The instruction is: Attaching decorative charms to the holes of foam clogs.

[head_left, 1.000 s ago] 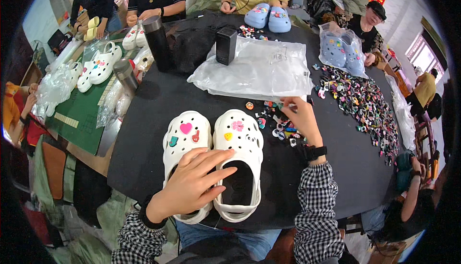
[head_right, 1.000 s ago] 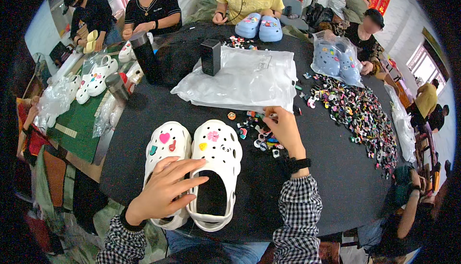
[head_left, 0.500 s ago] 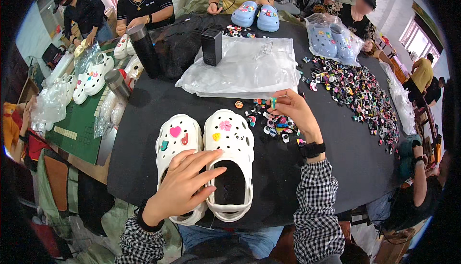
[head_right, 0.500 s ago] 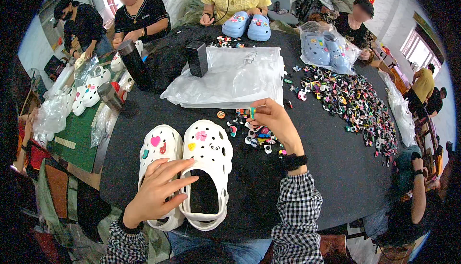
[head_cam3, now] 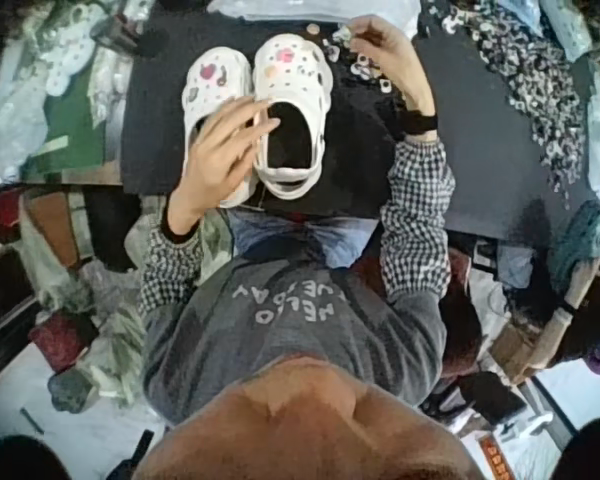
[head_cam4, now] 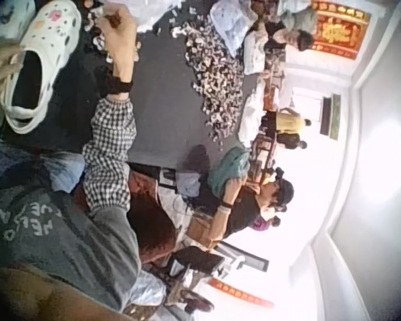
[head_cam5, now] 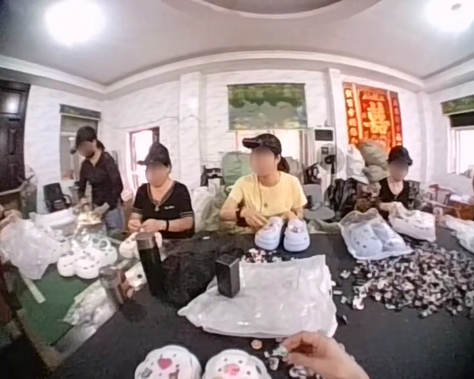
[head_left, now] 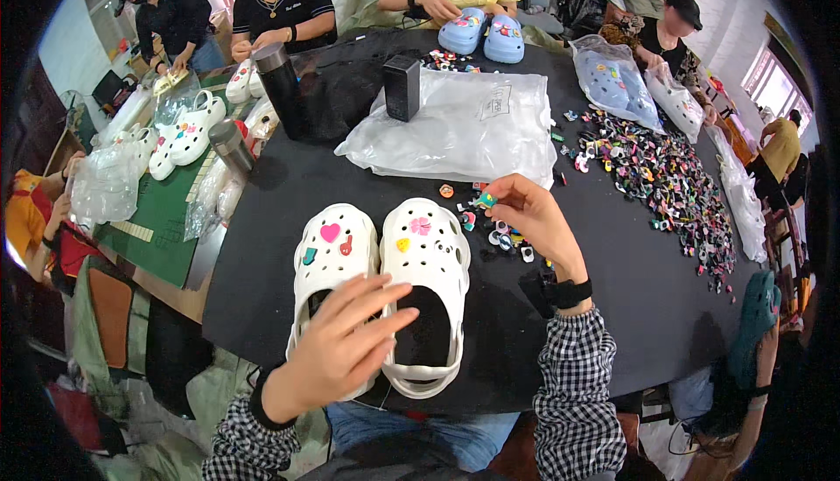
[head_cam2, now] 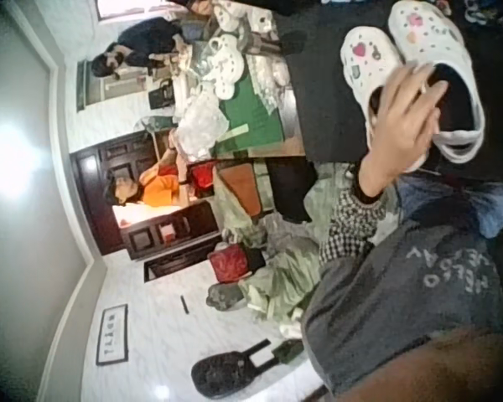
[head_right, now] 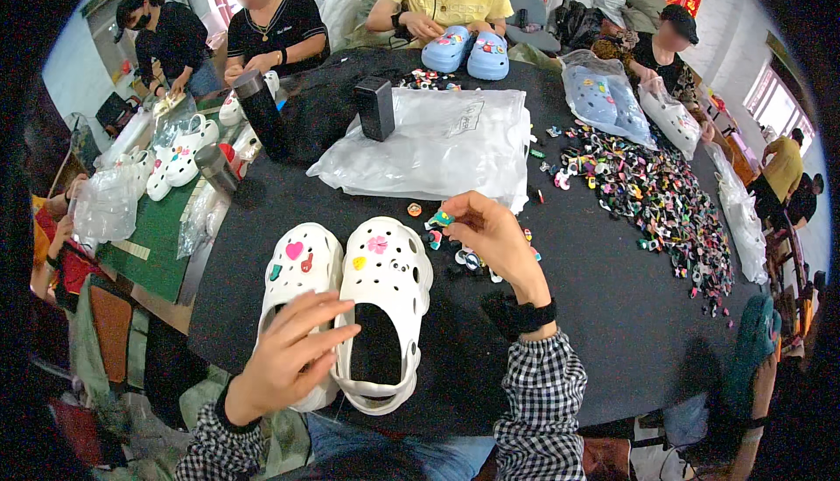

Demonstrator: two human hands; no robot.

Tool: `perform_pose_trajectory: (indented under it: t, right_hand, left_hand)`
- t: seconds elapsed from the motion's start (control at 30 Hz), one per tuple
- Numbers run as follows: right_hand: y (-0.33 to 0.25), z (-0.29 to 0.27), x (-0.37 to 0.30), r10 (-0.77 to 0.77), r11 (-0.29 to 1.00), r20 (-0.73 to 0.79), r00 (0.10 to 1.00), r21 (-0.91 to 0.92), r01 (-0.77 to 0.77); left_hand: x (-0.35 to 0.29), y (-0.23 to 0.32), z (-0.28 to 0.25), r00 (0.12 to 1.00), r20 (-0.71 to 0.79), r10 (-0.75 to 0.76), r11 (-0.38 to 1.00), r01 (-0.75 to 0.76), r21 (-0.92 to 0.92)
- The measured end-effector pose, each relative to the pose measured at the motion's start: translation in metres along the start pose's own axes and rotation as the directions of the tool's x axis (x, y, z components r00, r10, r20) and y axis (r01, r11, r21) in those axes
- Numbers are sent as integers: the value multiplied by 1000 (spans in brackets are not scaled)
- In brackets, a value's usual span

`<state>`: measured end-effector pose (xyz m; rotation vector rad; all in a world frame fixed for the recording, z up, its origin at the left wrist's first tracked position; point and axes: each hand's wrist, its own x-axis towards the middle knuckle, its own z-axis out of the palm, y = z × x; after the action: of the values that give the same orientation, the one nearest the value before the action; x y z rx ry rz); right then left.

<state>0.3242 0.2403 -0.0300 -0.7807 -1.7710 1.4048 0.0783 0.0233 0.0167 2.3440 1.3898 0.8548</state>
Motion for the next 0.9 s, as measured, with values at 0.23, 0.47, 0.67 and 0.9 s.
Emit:
perform_pose_trajectory:
  t: [0.23,0.47,0.67,0.9]
  right_hand:
    - [-12,19,-2,20,999,133,991,34,-25]
    - [-26,42,-8,61,995,228,972,68,-78]
    - [-26,52,-12,51,997,224,973,40,-62]
    - [-31,72,-16,-20,975,256,966,-207,75]
  left_hand:
    - [-16,44,4,937,186,-296,655,341,-674]
    - [-3,48,17,790,337,-511,-299,204,-932]
    - [9,46,41,768,259,-586,-385,17,-923]
    - [27,35,63,724,279,-631,-527,-136,-839]
